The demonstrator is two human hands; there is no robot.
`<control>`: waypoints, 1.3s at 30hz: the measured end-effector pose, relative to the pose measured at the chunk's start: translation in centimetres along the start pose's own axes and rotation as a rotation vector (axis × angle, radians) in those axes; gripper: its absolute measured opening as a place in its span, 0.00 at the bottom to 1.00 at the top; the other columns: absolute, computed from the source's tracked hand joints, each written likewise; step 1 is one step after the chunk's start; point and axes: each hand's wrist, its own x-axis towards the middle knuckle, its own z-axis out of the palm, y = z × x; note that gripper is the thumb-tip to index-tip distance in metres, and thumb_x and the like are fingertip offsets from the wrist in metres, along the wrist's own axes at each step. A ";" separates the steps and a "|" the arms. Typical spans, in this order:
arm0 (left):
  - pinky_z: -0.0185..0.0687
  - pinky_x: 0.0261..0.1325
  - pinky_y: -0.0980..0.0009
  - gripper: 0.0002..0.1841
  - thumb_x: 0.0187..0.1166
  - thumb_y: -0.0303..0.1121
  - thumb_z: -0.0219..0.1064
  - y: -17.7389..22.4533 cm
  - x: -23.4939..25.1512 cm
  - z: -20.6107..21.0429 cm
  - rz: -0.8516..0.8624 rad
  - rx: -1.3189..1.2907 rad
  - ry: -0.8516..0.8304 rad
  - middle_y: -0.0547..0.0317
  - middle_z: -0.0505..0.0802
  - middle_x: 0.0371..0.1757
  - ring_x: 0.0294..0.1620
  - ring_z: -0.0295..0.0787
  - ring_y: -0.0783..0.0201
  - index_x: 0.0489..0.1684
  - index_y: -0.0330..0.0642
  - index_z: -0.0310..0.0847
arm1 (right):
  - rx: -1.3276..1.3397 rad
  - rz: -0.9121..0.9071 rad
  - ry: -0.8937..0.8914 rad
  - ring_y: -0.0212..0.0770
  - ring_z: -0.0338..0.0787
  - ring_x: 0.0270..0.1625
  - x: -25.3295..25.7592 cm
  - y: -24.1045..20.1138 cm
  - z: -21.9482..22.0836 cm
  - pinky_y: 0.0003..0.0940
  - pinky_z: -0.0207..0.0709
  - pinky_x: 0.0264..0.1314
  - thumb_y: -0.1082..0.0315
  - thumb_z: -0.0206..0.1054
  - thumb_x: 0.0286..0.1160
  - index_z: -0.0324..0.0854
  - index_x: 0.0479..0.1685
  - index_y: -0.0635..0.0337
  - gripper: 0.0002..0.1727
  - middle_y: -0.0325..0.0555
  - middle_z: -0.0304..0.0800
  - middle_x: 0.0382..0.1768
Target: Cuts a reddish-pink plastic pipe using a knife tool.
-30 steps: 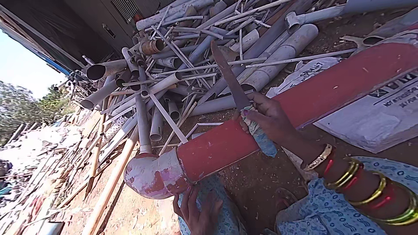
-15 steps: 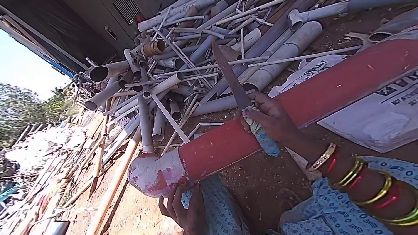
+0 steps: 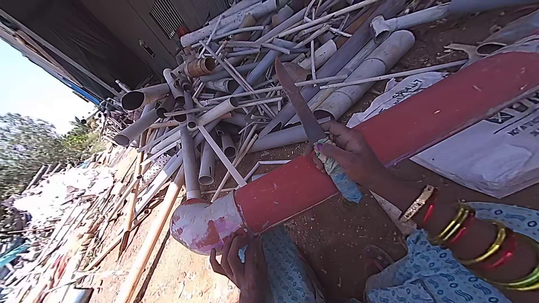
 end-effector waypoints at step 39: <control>0.65 0.54 0.70 0.15 0.69 0.43 0.73 0.8 -0.6 -1.1 -0.193 -0.017 -0.052 0.62 0.82 0.18 0.29 0.77 0.68 0.21 0.40 0.86 | 0.018 0.020 0.007 0.23 0.84 0.22 -0.3 -0.2 -0.2 0.15 0.79 0.22 0.75 0.52 0.81 0.73 0.58 0.61 0.12 0.35 0.90 0.35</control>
